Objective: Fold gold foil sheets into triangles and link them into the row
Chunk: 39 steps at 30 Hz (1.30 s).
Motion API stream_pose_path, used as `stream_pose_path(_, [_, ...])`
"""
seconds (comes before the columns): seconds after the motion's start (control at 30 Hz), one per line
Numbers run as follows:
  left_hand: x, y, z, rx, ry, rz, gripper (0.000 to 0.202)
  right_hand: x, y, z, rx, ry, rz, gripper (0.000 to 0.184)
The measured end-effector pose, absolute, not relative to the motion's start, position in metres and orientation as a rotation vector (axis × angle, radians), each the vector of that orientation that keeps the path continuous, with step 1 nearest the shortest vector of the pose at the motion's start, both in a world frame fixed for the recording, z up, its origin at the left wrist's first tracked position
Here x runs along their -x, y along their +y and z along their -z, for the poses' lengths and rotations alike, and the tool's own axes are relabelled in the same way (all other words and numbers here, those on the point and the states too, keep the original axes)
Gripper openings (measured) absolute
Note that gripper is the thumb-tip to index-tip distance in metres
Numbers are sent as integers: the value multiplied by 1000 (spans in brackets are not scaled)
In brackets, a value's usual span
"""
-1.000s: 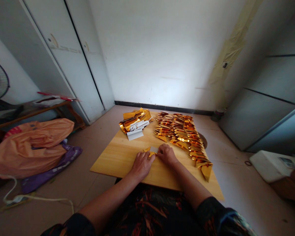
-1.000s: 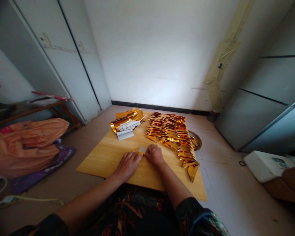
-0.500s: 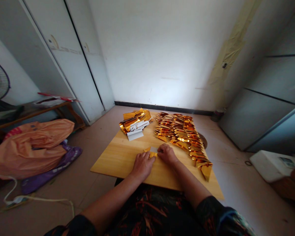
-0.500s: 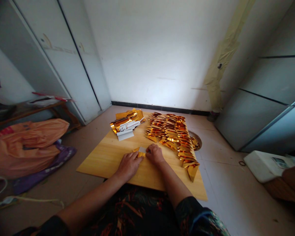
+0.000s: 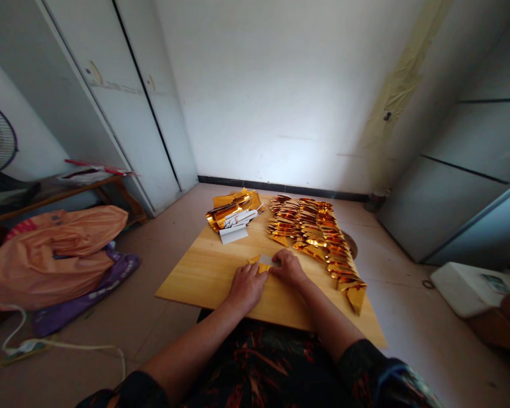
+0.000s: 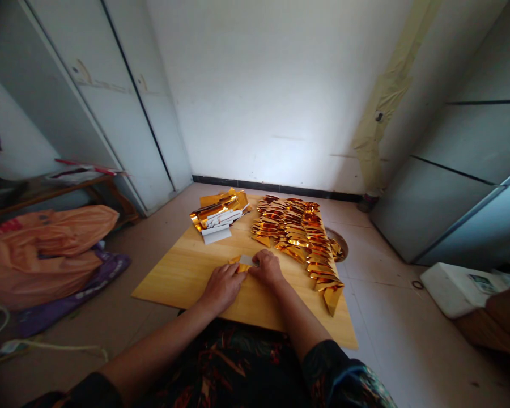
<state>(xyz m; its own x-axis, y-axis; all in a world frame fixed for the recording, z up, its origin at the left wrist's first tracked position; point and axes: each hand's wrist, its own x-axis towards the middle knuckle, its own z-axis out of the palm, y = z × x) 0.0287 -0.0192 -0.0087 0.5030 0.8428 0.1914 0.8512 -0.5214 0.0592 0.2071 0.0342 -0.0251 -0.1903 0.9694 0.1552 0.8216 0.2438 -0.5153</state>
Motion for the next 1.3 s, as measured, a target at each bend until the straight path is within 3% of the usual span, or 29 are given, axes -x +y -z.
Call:
stream_pose_path(0.23, [-24,-10,6,2715,-1541,418,17,-217,31,28,1418,-2226,-350,24])
stream_pose_path(0.47, [-18,19,12,2775,-1791,700,9,-204,-2,20,1354,-2316,-238,21])
stream_pose_path(0.73, [1,44,15,3072,-1656,609,7,-196,-10,15,1214,-2405,-348,16])
stream_pose_path(0.9, [7,49,20,3140,-1588,556,12,-212,5,21,1199,-2378,-401,27])
stream_pose_path(1.13, [6,45,18,3135,-1602,568,10,-204,17,25,1199,-2371,-345,11])
stream_pose_path(1.3, [6,43,18,3134,-1604,585,8,-200,20,23,1027,-2347,-481,12])
